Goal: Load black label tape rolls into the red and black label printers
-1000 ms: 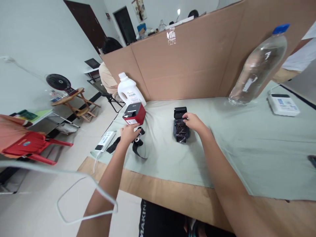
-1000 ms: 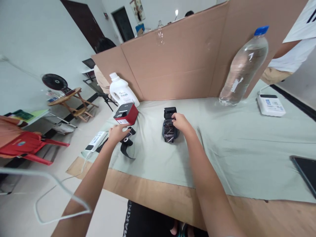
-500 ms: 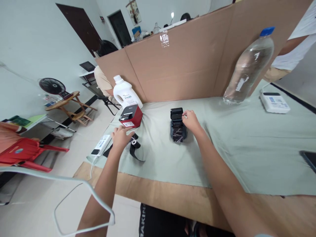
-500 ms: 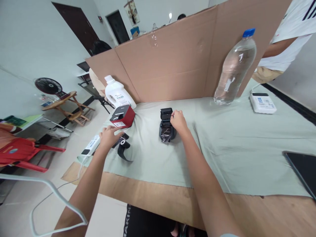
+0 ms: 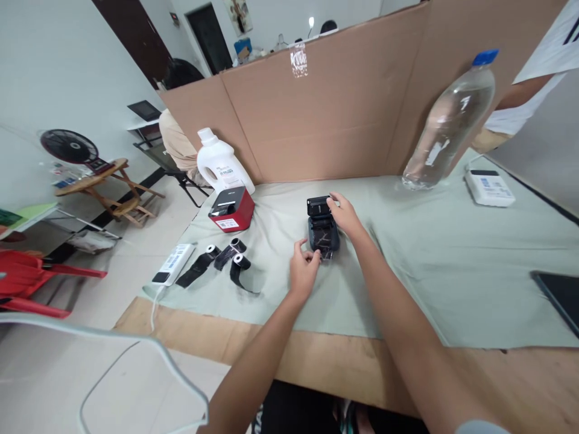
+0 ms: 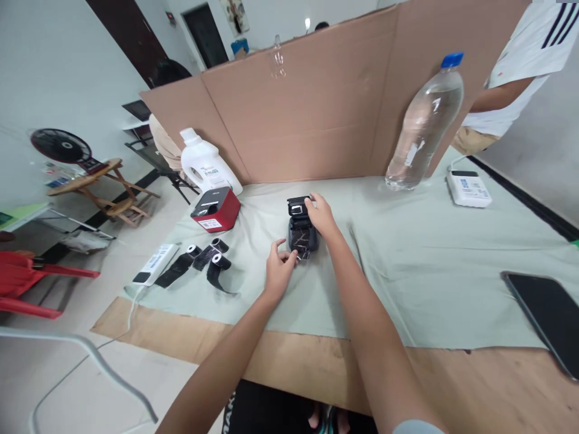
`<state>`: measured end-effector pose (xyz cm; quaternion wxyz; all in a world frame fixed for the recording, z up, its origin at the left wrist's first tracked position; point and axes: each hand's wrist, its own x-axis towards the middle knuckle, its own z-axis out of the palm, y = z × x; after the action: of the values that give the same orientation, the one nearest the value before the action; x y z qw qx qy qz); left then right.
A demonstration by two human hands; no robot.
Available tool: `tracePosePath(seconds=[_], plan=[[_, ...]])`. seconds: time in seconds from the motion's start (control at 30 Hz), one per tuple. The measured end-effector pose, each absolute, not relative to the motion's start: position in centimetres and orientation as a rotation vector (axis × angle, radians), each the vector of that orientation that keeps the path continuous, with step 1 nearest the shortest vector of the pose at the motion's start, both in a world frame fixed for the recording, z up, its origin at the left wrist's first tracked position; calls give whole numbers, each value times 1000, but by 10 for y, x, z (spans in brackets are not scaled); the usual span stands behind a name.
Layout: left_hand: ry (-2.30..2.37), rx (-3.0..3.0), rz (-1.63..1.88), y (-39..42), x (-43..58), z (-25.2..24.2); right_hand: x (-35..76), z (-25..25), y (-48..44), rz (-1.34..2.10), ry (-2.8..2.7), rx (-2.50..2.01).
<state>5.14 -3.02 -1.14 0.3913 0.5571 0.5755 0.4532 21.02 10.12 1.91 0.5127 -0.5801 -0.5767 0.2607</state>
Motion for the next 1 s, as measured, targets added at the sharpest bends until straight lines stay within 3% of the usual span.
tracePosePath(seconds=[0.4,0.63,1.0], plan=[[1237,1395,1122,-31,47,-13,218,47,80,818,-1747,-1722],[1176,1313,1142,-33,50,-11,210,48,76,832,-1654,-2040],[1161,1428,1074,-31,50,-11,204,50,69,847,-1647,-2120]])
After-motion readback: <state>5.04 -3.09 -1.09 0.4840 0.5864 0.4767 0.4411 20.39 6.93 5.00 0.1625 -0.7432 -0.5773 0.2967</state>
